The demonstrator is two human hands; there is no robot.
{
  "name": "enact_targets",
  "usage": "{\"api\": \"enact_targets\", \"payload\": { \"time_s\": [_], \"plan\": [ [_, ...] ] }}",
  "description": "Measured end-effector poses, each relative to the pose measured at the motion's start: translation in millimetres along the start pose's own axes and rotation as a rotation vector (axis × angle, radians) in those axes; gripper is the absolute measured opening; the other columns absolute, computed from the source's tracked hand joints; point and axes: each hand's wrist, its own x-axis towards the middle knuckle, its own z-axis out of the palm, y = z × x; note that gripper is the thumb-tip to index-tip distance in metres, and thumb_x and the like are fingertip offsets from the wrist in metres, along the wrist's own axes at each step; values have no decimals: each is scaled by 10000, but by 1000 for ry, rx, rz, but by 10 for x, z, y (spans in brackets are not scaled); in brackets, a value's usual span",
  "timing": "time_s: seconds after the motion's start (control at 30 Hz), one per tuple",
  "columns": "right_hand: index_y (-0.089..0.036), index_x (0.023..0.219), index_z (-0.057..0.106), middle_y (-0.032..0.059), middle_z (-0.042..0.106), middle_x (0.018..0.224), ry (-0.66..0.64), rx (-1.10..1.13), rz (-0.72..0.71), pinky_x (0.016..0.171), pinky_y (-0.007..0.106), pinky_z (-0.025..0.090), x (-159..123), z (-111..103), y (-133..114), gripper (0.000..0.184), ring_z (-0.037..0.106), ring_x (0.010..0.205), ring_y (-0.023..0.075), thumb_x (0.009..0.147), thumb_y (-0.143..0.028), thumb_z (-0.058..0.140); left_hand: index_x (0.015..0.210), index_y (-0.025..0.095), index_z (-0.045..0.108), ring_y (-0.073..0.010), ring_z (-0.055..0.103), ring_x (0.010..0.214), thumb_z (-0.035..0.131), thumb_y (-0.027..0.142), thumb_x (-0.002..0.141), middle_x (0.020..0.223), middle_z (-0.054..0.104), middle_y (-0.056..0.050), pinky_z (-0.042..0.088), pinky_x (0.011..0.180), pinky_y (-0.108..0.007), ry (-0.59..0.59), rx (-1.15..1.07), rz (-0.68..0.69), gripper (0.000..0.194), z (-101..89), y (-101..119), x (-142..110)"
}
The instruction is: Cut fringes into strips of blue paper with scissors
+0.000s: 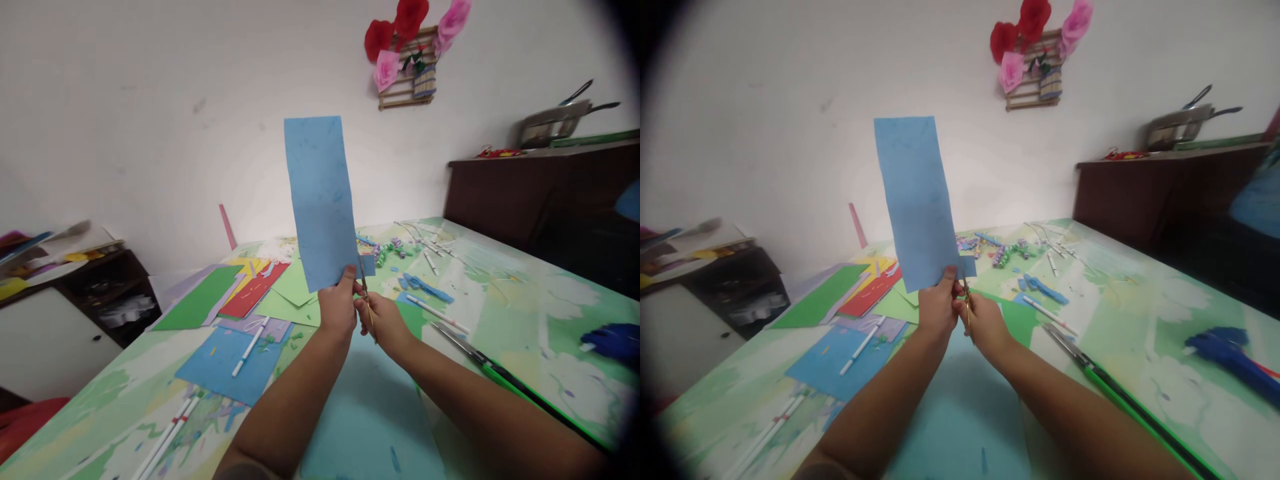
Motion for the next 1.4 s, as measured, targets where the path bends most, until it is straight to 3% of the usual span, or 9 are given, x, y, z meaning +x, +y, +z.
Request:
{"api": "enact_targets", "payload": {
  "time_s": [0.23, 0.37, 0.5, 0.67, 0.8, 0.9, 1.03, 1.13, 1.4],
  "plan": [
    [-217, 596, 435, -36, 471, 400, 30, 67, -19, 409, 242, 383, -33, 16, -43, 547, 501, 374, 132, 724, -732, 304, 505, 143, 478, -66, 437, 369, 619, 425, 634, 415, 454, 41, 342, 369, -199, 26, 38, 56, 341, 30, 79, -56],
    [-226, 576, 384, -32, 435, 432, 136, 101, -33, 415, 257, 353, -17, -32, -68, 557, 440, 404, 125, 715, -754, 276, 679, 145, 503, -37, 429, 400, 529, 330, 738, 492, 439, 78, 391, 446, -181, 52, 195, 100, 196, -66, 218, 97],
    [-226, 609, 385, -29, 426, 496, 241, 156, -21, 468, 266, 365, 77, -202, -65, 548, 439, 490, 133, 710, -757, 291, 778, 110, 545, -57, 481, 470, 517, 284, 803, 586, 506, 37, 433, 486, -205, -3, 568, -65, 178, -415, 376, 366],
    [-220, 619, 391, -33, 420, 513, 241, 273, 53, 461, 252, 385, 244, -452, -52, 535, 435, 451, 108, 739, -731, 290, 1068, 136, 533, -163, 578, 868, 499, 299, 844, 1040, 573, -75, 502, 733, -354, -116, 1129, -338, 279, -1053, 433, 575],
    [-216, 593, 380, -40, 392, 496, 214, 325, 97, 417, 231, 366, 311, -558, -57, 541, 404, 404, 87, 744, -727, 290, 1059, 149, 545, -188, 565, 928, 499, 326, 840, 1071, 567, -75, 480, 789, -384, -148, 1512, -292, 286, -1292, 441, 597],
    [-214, 590, 385, -40, 394, 493, 203, 317, 116, 398, 224, 357, 325, -573, -43, 534, 396, 398, 83, 734, -724, 328, 1060, 126, 539, -213, 539, 995, 467, 359, 852, 1094, 555, -96, 438, 847, -446, -216, 1717, -87, 321, -1167, 309, 525],
    [-209, 578, 397, -35, 409, 488, 179, 257, 140, 396, 227, 354, 321, -542, 6, 532, 396, 391, 83, 727, -719, 353, 1079, 158, 540, -207, 518, 1032, 484, 346, 845, 1151, 533, -87, 425, 877, -438, -614, 1817, 185, 305, -767, -102, 445],
    [-206, 578, 415, -29, 427, 482, 143, 202, 142, 409, 230, 356, 293, -523, 37, 528, 406, 401, 89, 727, -711, 367, 1128, 154, 508, -206, 536, 999, 500, 314, 841, 1155, 525, -91, 458, 833, -425, -818, 1878, 267, 329, -572, -340, 541],
    [-200, 582, 443, -13, 478, 506, 42, 78, 128, 441, 238, 355, 266, -500, 129, 532, 444, 431, 102, 737, -702, 362, 1121, 159, 513, -204, 535, 997, 493, 320, 844, 1157, 524, -91, 456, 835, -423, -1016, 1967, 399, 321, -571, -332, 834]
  ]
}}
